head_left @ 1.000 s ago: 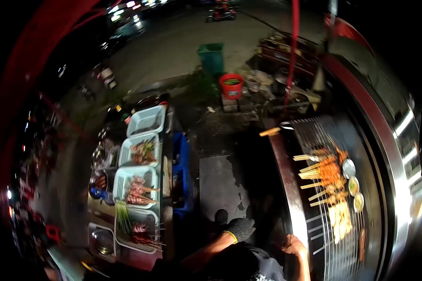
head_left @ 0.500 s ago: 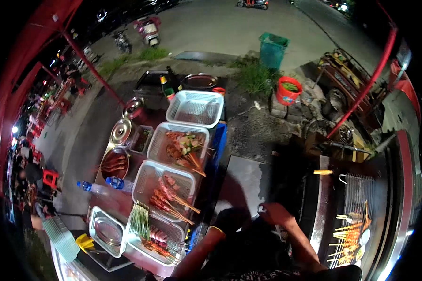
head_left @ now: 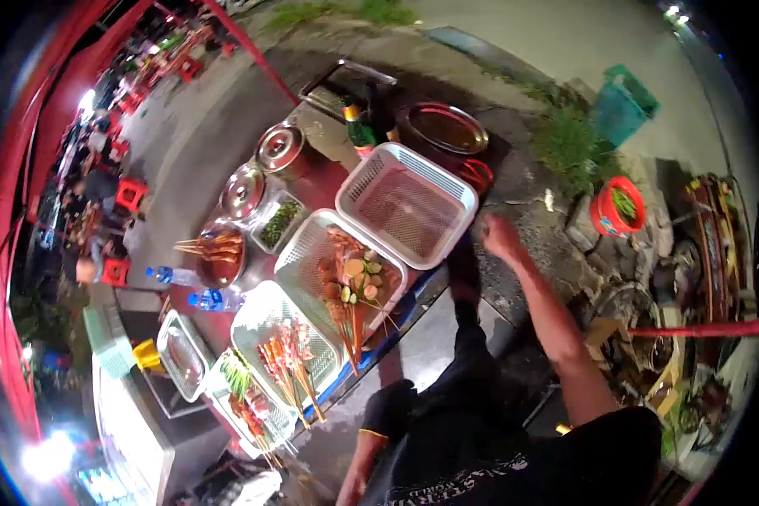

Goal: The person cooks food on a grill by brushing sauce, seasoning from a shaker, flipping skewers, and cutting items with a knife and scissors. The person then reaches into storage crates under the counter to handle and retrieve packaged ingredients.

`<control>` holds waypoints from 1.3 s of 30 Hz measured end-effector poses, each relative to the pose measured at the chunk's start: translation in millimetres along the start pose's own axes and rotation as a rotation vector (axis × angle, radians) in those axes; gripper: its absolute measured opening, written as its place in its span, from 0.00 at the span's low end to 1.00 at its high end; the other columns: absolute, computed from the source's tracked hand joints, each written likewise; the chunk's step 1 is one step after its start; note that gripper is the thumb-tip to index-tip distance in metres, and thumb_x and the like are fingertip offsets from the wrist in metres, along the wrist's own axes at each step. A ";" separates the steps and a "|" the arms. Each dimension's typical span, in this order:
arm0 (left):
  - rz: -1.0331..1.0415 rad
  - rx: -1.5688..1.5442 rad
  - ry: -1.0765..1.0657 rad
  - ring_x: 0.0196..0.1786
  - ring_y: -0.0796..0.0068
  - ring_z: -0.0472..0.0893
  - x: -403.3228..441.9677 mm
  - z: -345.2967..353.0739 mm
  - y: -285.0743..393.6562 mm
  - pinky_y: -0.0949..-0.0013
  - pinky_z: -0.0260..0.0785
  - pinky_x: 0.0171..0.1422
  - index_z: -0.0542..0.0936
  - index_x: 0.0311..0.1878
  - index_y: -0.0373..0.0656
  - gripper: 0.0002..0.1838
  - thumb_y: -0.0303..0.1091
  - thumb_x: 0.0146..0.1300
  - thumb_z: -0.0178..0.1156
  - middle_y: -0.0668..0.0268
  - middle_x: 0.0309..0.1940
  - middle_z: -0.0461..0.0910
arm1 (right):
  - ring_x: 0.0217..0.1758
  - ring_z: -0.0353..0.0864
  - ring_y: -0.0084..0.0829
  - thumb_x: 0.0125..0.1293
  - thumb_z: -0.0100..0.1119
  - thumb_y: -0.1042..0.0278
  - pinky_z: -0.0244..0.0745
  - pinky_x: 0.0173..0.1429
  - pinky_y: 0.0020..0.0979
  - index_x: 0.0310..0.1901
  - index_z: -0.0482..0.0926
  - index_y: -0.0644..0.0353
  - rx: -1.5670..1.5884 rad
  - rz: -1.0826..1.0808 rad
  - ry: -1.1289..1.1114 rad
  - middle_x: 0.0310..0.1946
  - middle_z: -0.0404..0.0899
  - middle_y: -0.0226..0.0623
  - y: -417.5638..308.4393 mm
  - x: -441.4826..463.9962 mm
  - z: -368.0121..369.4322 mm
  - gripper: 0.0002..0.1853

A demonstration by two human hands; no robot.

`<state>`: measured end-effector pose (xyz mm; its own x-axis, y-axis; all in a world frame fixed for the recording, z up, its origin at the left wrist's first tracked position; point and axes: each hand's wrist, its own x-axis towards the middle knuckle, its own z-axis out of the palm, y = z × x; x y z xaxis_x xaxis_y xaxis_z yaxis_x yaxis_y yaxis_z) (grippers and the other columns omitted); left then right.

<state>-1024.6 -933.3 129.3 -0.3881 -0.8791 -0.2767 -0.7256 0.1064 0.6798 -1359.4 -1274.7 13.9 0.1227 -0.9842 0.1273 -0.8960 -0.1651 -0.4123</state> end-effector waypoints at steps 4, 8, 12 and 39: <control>-0.279 0.013 -0.021 0.43 0.51 0.83 65.3 -27.2 83.3 0.54 0.75 0.46 0.82 0.47 0.46 0.14 0.41 0.62 0.57 0.55 0.39 0.84 | 0.54 0.77 0.52 0.67 0.54 0.61 0.72 0.58 0.44 0.58 0.73 0.63 0.264 0.065 0.049 0.52 0.77 0.52 38.2 117.0 22.1 0.21; -0.569 -0.089 0.019 0.44 0.51 0.83 91.9 -28.4 106.8 0.52 0.75 0.47 0.83 0.46 0.46 0.14 0.42 0.64 0.57 0.54 0.39 0.84 | 0.59 0.76 0.43 0.75 0.42 0.51 0.69 0.61 0.39 0.61 0.74 0.62 0.739 0.117 -0.008 0.59 0.76 0.46 94.3 159.6 106.4 0.25; -0.654 -0.255 0.352 0.46 0.51 0.83 88.3 -13.7 102.5 0.55 0.76 0.49 0.83 0.48 0.45 0.13 0.40 0.65 0.59 0.52 0.42 0.84 | 0.55 0.78 0.40 0.77 0.40 0.48 0.67 0.62 0.37 0.60 0.75 0.61 1.141 0.457 -0.040 0.55 0.79 0.43 84.5 185.0 116.5 0.26; -0.610 -0.164 0.573 0.40 0.44 0.82 -2.2 9.4 119.0 0.48 0.72 0.43 0.77 0.44 0.46 0.22 0.55 0.60 0.62 0.52 0.39 0.81 | 0.28 0.74 0.26 0.71 0.54 0.60 0.71 0.34 0.28 0.53 0.70 0.60 1.322 0.019 -1.319 0.31 0.75 0.35 -168.8 -32.1 -97.9 0.16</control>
<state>-1115.5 -914.3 204.4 0.4239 -0.8646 -0.2699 -0.6056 -0.4921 0.6254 -1253.9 -1209.0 167.7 0.9062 -0.2878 -0.3099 -0.1110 0.5452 -0.8309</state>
